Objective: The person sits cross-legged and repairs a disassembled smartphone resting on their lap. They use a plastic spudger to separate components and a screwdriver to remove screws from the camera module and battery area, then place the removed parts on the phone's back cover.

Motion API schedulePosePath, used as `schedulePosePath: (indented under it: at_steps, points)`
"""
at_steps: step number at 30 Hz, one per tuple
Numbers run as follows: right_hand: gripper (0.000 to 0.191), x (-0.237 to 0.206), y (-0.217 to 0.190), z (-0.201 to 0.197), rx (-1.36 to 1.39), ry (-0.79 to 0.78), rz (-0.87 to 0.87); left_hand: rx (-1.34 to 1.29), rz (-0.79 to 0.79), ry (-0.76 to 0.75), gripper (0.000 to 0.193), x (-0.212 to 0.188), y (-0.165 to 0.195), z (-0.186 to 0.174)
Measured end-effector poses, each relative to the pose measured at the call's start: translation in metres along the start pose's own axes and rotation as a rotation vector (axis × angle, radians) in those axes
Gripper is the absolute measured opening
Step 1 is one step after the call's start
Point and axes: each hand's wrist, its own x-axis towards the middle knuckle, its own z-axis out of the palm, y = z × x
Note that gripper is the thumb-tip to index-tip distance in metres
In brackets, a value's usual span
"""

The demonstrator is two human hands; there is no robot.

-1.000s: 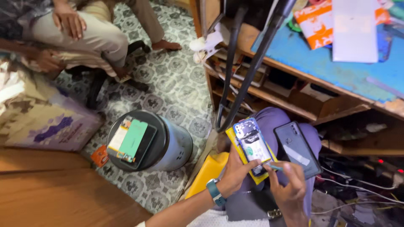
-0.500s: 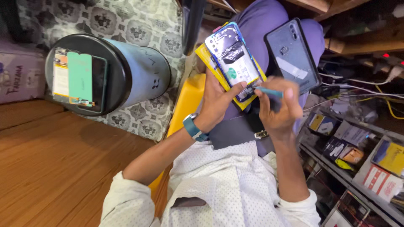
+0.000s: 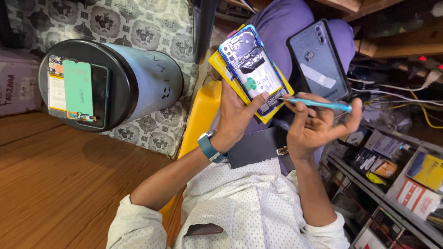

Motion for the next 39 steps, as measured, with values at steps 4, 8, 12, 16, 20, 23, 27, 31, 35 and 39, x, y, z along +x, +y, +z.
schedulePosePath:
  at_steps: [4, 8, 12, 16, 20, 23, 27, 31, 35, 39]
  points:
    - [0.079, -0.001, 0.005, 0.002, -0.047, -0.030, -0.015, 0.047, 0.018, 0.010, 0.074, -0.002, -0.002, -0.001]
    - [0.080, 0.000, 0.002, 0.007, -0.038, -0.012, -0.016, 0.053, 0.008, 0.010, 0.073, 0.000, -0.003, -0.003]
    - [0.079, 0.004, -0.004, 0.008, -0.043, -0.003, -0.026, 0.090, 0.026, -0.010, 0.070, 0.000, -0.002, -0.005]
    - [0.081, 0.009, -0.008, 0.008, -0.137, 0.019, -0.121, -0.008, 0.006, -0.014, 0.073, 0.000, 0.000, -0.006]
    - [0.080, 0.009, -0.009, 0.008, -0.148, 0.059, -0.091, -0.028, 0.004, -0.011, 0.074, 0.001, 0.000, -0.006]
    - [0.079, 0.008, -0.008, 0.008, -0.153, 0.028, -0.086, 0.016, 0.014, -0.003, 0.073, 0.001, -0.002, -0.007]
    - [0.079, 0.005, -0.008, 0.009, -0.155, 0.010, -0.080, 0.051, 0.018, 0.009, 0.072, -0.001, -0.004, -0.009]
    - [0.078, 0.006, -0.008, 0.010, -0.146, 0.017, -0.066, 0.041, 0.040, 0.004, 0.071, 0.000, -0.007, -0.010]
    - [0.078, 0.008, -0.007, 0.011, -0.126, 0.003, -0.095, 0.014, 0.052, -0.010, 0.072, 0.000, -0.008, -0.011]
    - [0.079, 0.007, -0.007, 0.011, -0.118, 0.012, -0.076, 0.037, 0.071, -0.024, 0.072, 0.001, -0.007, -0.012]
